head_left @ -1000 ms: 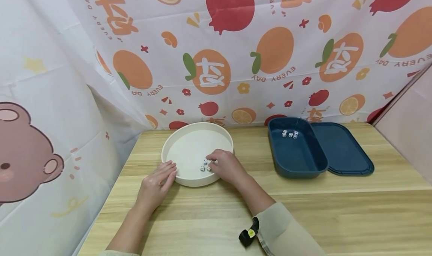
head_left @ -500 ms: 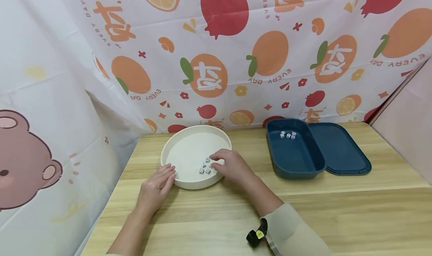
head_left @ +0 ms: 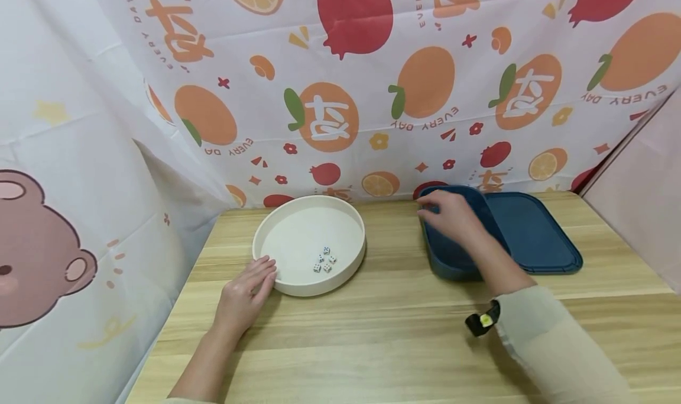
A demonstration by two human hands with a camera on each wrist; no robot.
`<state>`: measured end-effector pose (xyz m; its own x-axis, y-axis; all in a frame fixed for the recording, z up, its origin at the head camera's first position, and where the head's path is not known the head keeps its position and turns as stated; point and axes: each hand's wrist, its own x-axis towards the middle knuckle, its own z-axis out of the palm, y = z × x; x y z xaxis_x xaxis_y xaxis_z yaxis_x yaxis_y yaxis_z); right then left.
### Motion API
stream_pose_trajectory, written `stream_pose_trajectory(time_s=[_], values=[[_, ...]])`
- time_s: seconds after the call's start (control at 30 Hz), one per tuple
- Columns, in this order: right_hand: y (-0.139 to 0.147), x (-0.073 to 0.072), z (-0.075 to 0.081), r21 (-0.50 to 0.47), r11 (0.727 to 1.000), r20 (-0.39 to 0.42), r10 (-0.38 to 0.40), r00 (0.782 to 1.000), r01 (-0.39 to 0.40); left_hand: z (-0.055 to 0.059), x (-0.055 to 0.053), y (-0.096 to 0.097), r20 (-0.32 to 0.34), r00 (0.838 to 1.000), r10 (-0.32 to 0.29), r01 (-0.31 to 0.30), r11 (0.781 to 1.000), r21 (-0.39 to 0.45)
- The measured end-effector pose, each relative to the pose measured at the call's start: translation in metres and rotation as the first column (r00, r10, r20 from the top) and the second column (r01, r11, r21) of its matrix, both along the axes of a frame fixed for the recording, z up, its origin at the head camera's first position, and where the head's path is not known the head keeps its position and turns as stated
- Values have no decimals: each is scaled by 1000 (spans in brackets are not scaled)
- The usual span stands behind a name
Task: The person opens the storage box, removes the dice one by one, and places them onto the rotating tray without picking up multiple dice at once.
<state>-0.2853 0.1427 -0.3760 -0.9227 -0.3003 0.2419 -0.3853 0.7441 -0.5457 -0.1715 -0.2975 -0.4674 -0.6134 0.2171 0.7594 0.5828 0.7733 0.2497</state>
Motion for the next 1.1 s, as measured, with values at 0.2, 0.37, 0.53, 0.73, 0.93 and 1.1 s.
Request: stream_pose_trajectory(time_s=[0.2, 0.37, 0.53, 0.73, 0.93, 1.1], values=[[53, -36, -14, 152, 986, 112, -81, 990, 63, -1, 1, 0, 16, 1000, 9, -10, 1000, 7], [69, -46, -32, 283, 958, 194, -103, 976, 45, -1, 2, 1, 10, 1000, -3, 3, 1000, 10], [70, -50, -44, 344, 939, 214, -70, 974, -8, 0, 2, 1, -10, 1000, -1, 1, 1000, 13], [65, -54, -56, 407, 908, 289, -28, 957, -97, 2, 3, 2, -5, 1000, 5, -5, 1000, 6], [61, -53, -58, 407, 906, 320, -18, 947, -120, 3, 5, 1, 16, 1000, 24, -25, 1000, 7], [59, -50, -57, 416, 901, 276, 5, 961, -124, 4, 5, 0, 28, 999, 24, -25, 1000, 8]])
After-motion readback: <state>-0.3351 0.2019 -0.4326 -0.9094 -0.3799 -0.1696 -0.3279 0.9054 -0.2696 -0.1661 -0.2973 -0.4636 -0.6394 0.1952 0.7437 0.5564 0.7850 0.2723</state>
